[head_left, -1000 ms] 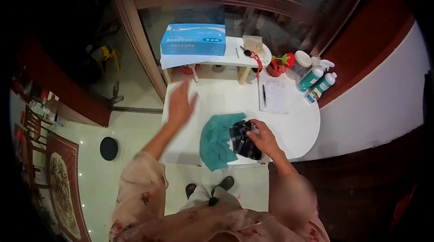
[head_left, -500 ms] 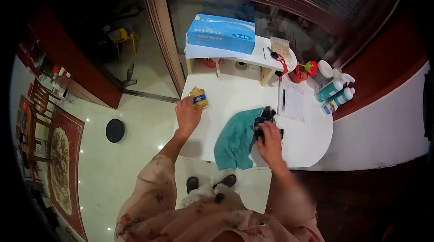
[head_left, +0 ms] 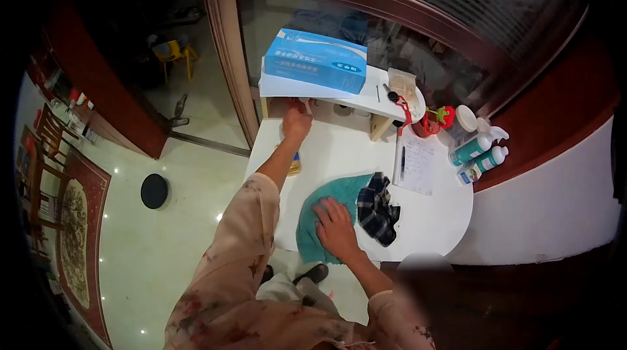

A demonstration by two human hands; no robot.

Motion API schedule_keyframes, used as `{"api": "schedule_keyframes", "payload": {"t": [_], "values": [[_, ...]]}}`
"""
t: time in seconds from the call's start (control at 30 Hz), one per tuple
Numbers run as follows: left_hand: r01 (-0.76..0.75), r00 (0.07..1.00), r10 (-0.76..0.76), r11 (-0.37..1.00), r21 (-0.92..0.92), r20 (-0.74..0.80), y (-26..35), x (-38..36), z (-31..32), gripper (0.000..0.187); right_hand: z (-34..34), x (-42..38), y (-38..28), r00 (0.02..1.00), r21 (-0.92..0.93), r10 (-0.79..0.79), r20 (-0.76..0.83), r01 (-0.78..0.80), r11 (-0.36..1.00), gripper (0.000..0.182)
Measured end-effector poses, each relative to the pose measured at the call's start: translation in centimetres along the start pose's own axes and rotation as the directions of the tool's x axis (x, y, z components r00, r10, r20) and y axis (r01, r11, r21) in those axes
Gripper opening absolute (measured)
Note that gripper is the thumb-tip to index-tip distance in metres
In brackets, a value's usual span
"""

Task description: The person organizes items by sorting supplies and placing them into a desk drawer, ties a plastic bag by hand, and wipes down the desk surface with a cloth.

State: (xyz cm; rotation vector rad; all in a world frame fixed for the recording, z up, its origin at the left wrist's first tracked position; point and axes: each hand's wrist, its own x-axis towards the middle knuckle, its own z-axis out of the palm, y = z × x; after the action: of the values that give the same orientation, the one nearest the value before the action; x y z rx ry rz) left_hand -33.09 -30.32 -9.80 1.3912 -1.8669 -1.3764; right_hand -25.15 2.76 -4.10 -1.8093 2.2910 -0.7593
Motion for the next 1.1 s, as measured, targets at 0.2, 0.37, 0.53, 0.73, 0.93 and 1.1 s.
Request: {"api": "schedule_keyframes", "payload": {"t": [0.2, 0.37, 0.53, 0.73, 0.93, 1.1], "values": [[-0.435, 0.788, 0.508, 0.859, 0.269, -0.347, 3.0, -2.0, -3.1, 0.026, -0.2, 0.1, 0.0, 1.000, -0.035, -0.009, 0.001, 0.009, 0.999, 0.039], [-0.578, 0.598, 0.772, 0.602, 0.551, -0.216, 3.7, -1.6, -3.9, 0.027, -0.2, -0.1, -0.1, 1.000, -0.032, 0.004, 0.008, -0.004, 0.999, 0.038], [-0.623, 0.714, 0.699, 0.600, 0.502, 0.050, 2.9, 0.0, -3.5, 0.025, -0.4, 0.2, -0.3, 1.000, -0.008, 0.008, -0.021, -0.008, 1.000, 0.037], [-0.614, 0.671, 0.544, 0.789, 0.034, -0.504, 4.5, -9.7, -6.3, 0.014, -0.2, 0.2, -0.3, 0.999, 0.005, 0.027, -0.021, -0.026, 1.000, 0.035], [-0.777, 0.292, 0.917, 0.392, 0.492, -0.271, 6.2, -5.8, -12.4, 0.019, -0.3, -0.2, -0.3, 0.999, -0.004, 0.019, -0.032, -0.019, 1.000, 0.035], [-0.757, 0.355, 0.926, 0.363, 0.543, -0.125, 7.5, -5.5, -13.9, 0.007, -0.5, 0.2, -0.5, 0.999, 0.011, 0.019, -0.036, -0.019, 1.000, 0.035]]}}
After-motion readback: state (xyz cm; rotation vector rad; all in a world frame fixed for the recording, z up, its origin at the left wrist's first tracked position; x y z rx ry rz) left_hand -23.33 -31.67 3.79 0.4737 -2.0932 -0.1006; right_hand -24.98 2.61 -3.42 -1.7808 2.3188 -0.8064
